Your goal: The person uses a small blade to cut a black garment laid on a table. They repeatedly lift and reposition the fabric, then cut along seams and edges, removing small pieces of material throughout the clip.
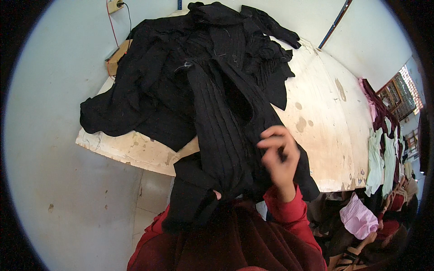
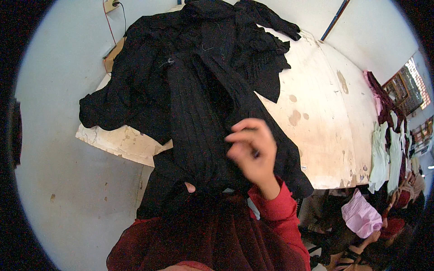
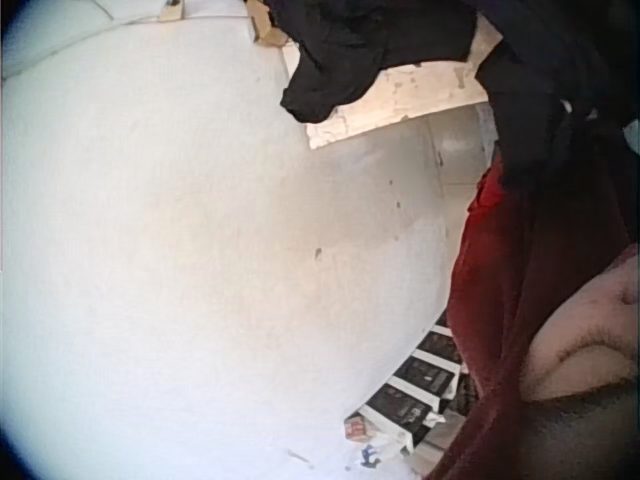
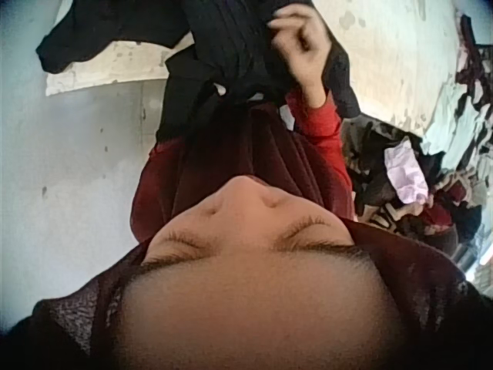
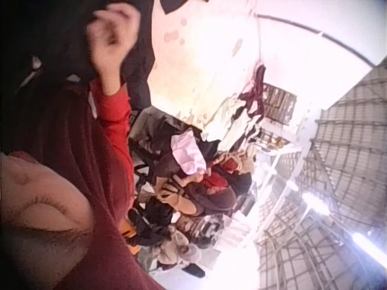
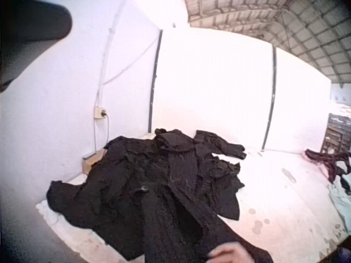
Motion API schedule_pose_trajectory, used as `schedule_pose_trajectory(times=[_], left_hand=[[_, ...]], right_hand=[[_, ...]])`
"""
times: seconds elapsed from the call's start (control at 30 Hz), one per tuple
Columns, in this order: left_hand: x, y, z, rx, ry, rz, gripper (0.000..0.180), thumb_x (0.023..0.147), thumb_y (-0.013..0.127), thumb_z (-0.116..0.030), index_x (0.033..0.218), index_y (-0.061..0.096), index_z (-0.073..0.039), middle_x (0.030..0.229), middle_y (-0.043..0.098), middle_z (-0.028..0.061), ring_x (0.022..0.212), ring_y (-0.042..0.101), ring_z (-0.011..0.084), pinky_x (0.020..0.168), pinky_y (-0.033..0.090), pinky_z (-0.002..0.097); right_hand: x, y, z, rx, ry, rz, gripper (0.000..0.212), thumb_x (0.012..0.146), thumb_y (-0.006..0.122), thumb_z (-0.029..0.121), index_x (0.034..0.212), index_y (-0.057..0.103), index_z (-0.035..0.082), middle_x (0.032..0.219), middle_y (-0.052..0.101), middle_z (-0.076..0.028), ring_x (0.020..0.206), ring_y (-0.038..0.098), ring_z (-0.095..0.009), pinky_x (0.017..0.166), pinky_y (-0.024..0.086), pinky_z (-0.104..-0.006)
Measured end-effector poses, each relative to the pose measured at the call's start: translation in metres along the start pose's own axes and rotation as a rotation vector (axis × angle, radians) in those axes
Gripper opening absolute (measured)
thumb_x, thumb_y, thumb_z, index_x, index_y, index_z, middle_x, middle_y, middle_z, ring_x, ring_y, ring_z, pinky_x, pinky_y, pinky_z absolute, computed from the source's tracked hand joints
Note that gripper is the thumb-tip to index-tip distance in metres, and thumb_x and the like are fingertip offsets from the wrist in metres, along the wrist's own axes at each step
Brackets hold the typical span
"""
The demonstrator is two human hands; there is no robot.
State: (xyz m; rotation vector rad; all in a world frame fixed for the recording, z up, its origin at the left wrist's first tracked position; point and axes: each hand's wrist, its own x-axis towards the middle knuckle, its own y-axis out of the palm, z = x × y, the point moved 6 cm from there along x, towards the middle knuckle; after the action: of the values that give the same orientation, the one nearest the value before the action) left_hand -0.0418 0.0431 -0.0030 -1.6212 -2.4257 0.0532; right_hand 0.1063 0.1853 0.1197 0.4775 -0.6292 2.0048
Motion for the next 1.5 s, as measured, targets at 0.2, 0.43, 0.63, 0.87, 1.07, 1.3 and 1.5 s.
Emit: schedule_pose_trajectory(times=[0.2,0.43,0.63,0.87,1.07,1.3,1.5], left_hand=[[-0.006,-0.003,-0.004,0.172,0.082,-0.006,0.055,0.078,0.069,-0.014,0.127,0.050,-0.001,0.133,0.047,0.0145,0.121,0.046,0.0253,0.105,0.035,0.0380],[-0.027,-0.012,0.028,0.142,0.112,0.124,0.057,0.077,0.069,-0.015,0.129,0.048,-0.001,0.136,0.046,0.0144,0.124,0.044,0.0253,0.107,0.034,0.0385],[-0.028,0.011,0.046,-1.203,-0.393,0.131,0.073,0.070,0.068,-0.009,0.136,0.038,0.001,0.142,0.037,0.0137,0.131,0.036,0.0243,0.113,0.025,0.0358],[-0.021,0.002,0.035,-0.848,-0.265,0.145,0.080,0.063,0.067,-0.017,0.137,0.038,-0.003,0.136,0.046,0.0113,0.124,0.045,0.0260,0.109,0.033,0.0391],[-0.018,0.004,0.000,-0.624,-0.227,0.107,0.044,0.083,0.071,-0.025,0.118,0.058,-0.003,0.119,0.059,0.0102,0.110,0.054,0.0225,0.097,0.041,0.0315],[-0.041,-0.066,-0.051,0.176,-0.213,0.681,0.049,0.082,0.072,-0.039,0.112,0.062,-0.002,0.113,0.064,0.0126,0.103,0.060,0.0226,0.088,0.047,0.0349],[0.015,-0.176,-0.089,0.273,-0.085,0.335,0.029,0.093,0.059,-0.023,0.110,0.065,0.000,0.105,0.067,0.0111,0.096,0.063,0.0194,0.084,0.049,0.0322]], right_hand=[[-0.018,0.031,-0.005,-0.133,-0.214,0.200,0.022,0.071,0.076,0.007,0.092,0.072,0.012,0.111,0.061,-0.009,0.083,0.062,-0.017,0.069,0.050,-0.0279],[-0.005,-0.011,-0.045,0.088,0.286,-0.102,0.004,0.086,0.064,0.005,0.086,0.064,0.002,0.099,0.058,-0.005,0.079,0.051,-0.007,0.070,0.040,-0.0207],[-0.014,0.031,-0.015,0.132,0.174,0.221,0.020,0.077,0.073,0.003,0.097,0.068,0.007,0.103,0.060,-0.004,0.082,0.056,-0.006,0.062,0.039,-0.0161],[-0.021,0.036,0.013,0.112,-0.068,0.315,0.029,0.072,0.078,0.001,0.099,0.071,0.007,0.105,0.060,-0.007,0.087,0.062,-0.012,0.065,0.050,-0.0216],[-0.028,0.048,0.006,-0.128,-0.108,0.442,0.033,0.064,0.068,-0.005,0.095,0.068,0.007,0.107,0.063,-0.009,0.083,0.067,-0.021,0.067,0.053,-0.0273],[-0.037,0.034,-0.062,-0.141,0.111,0.361,0.020,0.073,0.069,-0.003,0.092,0.065,0.000,0.098,0.066,-0.012,0.092,0.066,-0.027,0.080,0.051,-0.0323],[-0.050,0.033,-0.075,-0.084,0.185,0.332,0.019,0.074,0.070,-0.003,0.092,0.065,0.000,0.100,0.066,-0.011,0.095,0.065,-0.024,0.083,0.050,-0.0311]])
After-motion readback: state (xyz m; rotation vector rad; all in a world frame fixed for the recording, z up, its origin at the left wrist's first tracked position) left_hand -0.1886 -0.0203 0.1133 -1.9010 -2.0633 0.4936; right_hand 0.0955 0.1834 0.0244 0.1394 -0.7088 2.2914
